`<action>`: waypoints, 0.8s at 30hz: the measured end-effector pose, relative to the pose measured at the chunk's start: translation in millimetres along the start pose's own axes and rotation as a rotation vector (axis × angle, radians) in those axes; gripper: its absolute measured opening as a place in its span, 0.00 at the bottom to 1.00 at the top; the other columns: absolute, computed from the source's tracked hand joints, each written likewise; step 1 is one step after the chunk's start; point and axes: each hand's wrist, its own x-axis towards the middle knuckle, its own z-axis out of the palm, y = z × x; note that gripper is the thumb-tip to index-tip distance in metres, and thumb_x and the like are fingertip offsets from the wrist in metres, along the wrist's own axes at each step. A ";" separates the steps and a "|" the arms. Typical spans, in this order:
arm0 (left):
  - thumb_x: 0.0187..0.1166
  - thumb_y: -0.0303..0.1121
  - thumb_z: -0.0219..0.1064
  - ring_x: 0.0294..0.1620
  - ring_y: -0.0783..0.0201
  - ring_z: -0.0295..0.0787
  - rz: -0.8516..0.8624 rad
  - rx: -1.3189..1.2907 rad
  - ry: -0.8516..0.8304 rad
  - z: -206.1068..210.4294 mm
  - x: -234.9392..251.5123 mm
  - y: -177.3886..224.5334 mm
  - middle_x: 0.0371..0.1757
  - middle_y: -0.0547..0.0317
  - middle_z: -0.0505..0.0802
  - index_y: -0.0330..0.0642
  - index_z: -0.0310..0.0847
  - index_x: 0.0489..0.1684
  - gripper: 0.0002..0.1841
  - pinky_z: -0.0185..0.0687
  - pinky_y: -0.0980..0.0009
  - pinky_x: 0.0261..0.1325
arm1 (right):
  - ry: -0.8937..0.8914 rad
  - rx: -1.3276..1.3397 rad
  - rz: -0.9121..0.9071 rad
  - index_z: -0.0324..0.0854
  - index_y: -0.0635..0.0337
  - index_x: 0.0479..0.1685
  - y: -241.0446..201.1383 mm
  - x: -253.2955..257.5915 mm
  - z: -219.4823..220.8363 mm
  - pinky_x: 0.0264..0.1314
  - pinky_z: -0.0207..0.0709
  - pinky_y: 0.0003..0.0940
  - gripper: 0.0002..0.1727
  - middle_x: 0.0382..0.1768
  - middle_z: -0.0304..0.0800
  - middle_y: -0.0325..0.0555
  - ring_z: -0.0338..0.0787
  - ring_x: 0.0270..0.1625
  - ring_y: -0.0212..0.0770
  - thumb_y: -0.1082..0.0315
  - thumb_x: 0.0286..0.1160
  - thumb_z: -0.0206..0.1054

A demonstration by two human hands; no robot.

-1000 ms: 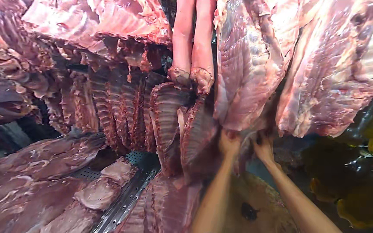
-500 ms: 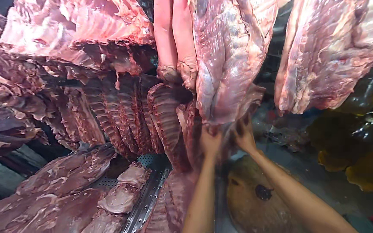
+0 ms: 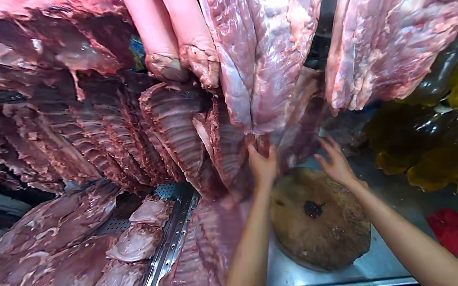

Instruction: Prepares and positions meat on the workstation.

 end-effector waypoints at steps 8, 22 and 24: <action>0.75 0.32 0.68 0.68 0.52 0.85 0.134 -0.012 -0.045 -30.6 -89.9 -52.1 0.71 0.34 0.82 0.25 0.71 0.74 0.29 0.86 0.60 0.65 | 0.092 0.117 0.633 0.70 0.58 0.84 98.4 -169.1 -42.2 0.68 0.85 0.50 0.29 0.84 0.67 0.64 0.87 0.69 0.56 0.67 0.82 0.65; 0.92 0.39 0.55 0.87 0.49 0.69 -0.432 0.173 -0.475 13.5 -143.2 -184.8 0.84 0.38 0.76 0.31 0.67 0.85 0.27 0.60 0.53 0.90 | -0.067 0.131 0.767 0.57 0.55 0.93 151.1 -197.2 -17.4 0.86 0.68 0.50 0.39 0.83 0.72 0.60 0.75 0.83 0.52 0.49 0.85 0.62; 0.92 0.38 0.53 0.87 0.54 0.70 -0.460 0.094 -0.477 18.9 -135.7 -188.5 0.85 0.40 0.75 0.32 0.67 0.85 0.26 0.60 0.56 0.90 | -0.073 0.148 0.781 0.57 0.53 0.93 151.9 -200.9 -18.7 0.86 0.68 0.50 0.40 0.83 0.71 0.59 0.75 0.83 0.52 0.46 0.85 0.61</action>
